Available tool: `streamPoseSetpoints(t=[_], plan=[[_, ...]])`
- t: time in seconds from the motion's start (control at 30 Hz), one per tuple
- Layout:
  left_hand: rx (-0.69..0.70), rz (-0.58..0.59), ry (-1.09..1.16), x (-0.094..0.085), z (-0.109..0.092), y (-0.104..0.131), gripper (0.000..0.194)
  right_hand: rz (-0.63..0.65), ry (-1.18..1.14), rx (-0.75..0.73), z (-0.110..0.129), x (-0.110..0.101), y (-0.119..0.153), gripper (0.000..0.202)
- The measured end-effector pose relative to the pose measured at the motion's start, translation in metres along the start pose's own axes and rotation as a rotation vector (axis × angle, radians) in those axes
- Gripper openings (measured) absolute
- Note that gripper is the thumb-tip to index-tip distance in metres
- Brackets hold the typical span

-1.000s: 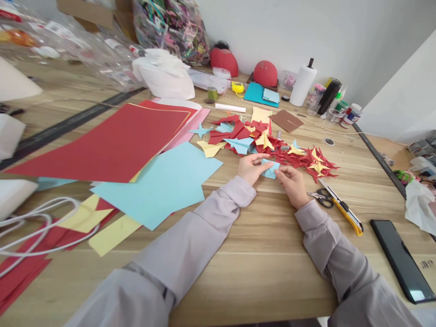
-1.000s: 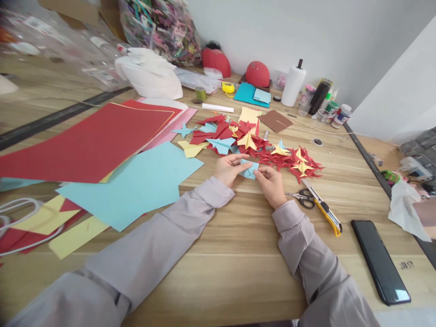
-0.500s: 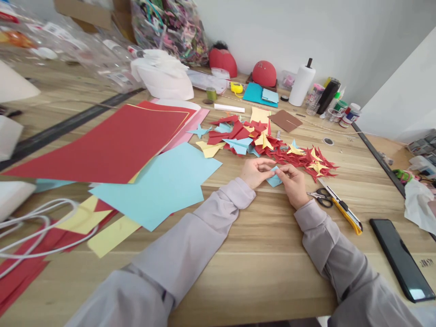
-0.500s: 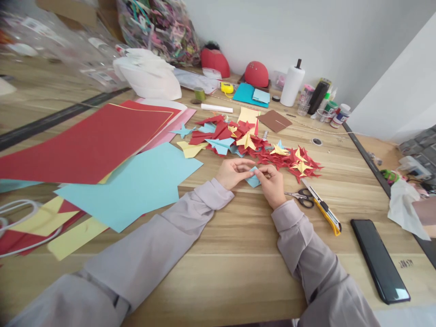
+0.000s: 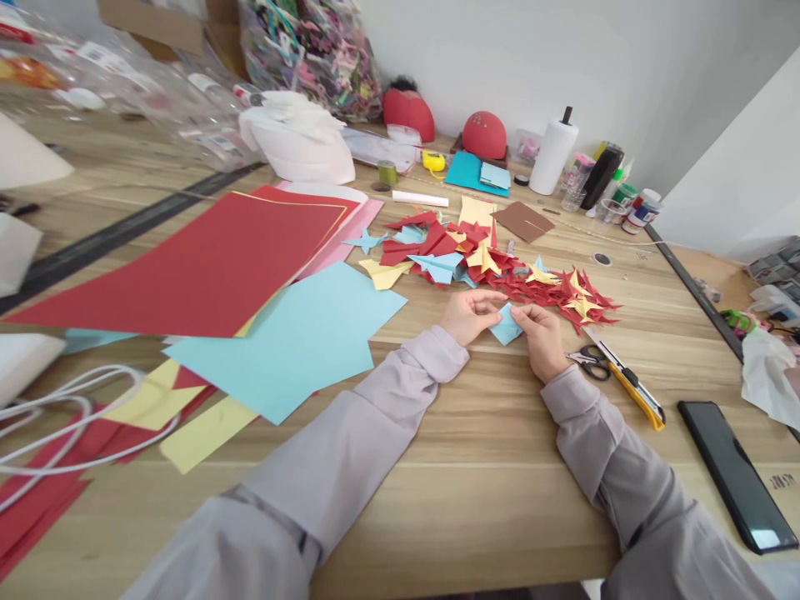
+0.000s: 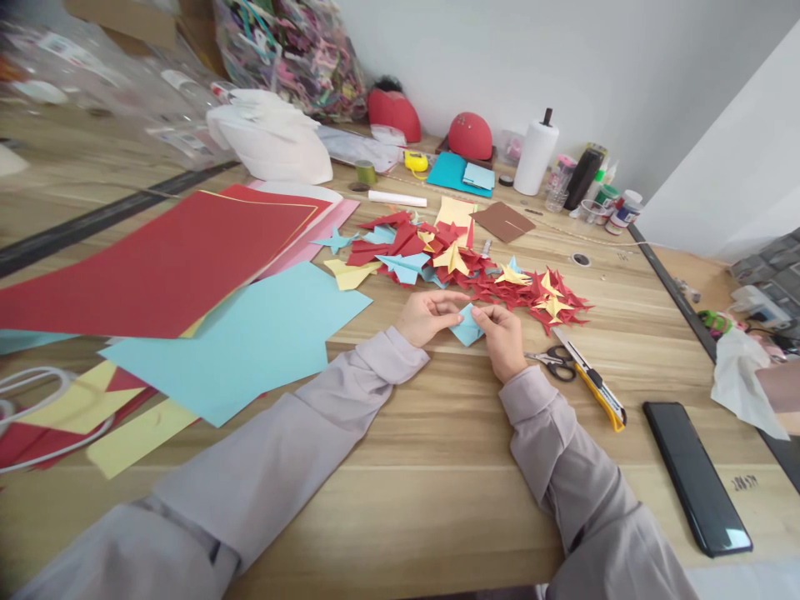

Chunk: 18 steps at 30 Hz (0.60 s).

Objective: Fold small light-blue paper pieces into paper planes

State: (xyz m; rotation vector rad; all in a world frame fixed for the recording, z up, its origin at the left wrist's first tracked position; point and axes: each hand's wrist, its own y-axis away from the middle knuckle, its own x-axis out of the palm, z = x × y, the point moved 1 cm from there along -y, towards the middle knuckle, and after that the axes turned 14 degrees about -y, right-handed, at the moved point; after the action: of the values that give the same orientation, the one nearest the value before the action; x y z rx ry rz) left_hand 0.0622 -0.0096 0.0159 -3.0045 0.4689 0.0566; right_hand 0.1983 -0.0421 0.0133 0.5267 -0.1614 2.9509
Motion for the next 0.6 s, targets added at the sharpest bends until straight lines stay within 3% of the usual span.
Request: streamPoseSetpoints(t=[0.3,0.6], plan=[[-0.013,-0.001,0.018,0.0026,0.0004,-0.0001,0.036,0.019,0.147,-0.055,0.0046,0.0017,0.0034,0.031],[-0.025,0.011,0.034,0.002,-0.0016,0.0003,0.04,-0.016,-0.031,0.038,0.0046,0.0022,0.0028,0.032]])
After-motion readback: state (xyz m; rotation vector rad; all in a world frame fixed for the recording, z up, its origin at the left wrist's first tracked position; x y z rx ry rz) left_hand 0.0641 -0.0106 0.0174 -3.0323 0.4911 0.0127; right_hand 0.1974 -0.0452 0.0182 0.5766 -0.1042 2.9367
